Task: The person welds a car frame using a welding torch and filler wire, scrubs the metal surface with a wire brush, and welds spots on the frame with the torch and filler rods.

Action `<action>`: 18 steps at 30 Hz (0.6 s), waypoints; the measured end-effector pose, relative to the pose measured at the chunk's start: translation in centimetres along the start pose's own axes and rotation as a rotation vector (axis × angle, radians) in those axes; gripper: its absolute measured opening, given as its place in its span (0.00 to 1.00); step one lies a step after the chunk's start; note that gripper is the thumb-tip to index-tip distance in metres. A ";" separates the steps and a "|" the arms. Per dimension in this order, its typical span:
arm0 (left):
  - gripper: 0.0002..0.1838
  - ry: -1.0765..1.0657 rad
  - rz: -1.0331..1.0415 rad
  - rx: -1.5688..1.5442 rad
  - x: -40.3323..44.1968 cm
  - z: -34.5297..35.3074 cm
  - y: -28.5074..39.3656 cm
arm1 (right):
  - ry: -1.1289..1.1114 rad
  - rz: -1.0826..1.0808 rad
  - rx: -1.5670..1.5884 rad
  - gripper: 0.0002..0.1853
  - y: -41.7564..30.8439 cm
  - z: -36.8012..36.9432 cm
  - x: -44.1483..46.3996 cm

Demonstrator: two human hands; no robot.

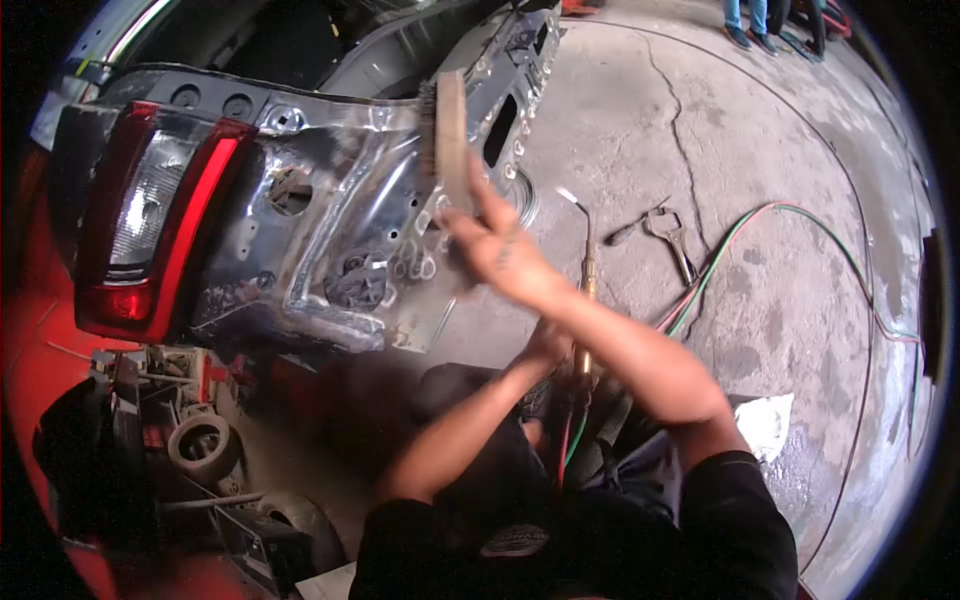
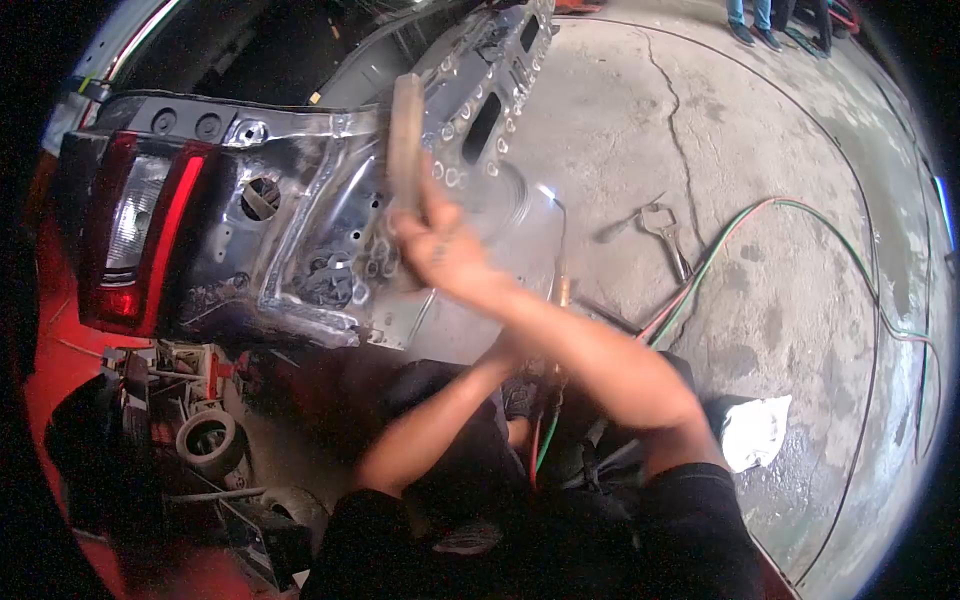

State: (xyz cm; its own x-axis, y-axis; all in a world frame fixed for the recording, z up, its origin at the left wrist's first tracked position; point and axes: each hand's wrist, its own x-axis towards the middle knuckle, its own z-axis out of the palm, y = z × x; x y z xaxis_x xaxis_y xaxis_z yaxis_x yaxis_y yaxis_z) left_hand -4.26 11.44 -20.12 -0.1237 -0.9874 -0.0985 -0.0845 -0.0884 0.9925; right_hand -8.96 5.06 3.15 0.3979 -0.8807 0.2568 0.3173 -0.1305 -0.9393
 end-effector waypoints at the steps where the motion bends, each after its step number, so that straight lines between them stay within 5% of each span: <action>1: 0.21 0.036 -0.105 0.014 -1.2 0.8 6.0 | -0.042 0.053 -0.213 0.37 2.0 -2.8 -0.4; 3: 0.22 0.013 -0.395 0.010 -2.0 0.9 8.8 | 0.040 0.061 -0.284 0.33 3.1 -8.1 -1.9; 9: 0.20 -0.011 -0.262 -0.109 -1.3 0.8 4.2 | 0.029 -0.715 -0.790 0.30 -0.9 -9.8 0.6; 18: 0.21 0.042 -0.268 -0.022 -2.8 0.7 6.2 | 0.042 -0.640 -1.150 0.30 5.4 -18.7 9.5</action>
State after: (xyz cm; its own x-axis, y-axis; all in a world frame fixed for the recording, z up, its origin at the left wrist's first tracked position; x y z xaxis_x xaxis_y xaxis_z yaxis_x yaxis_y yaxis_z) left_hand -5.08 13.77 -13.76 -0.0584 -0.9330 -0.3552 -0.0868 -0.3497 0.9328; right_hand -19.57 -12.52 -3.70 0.4184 -0.5295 0.7380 -0.4785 -0.8191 -0.3164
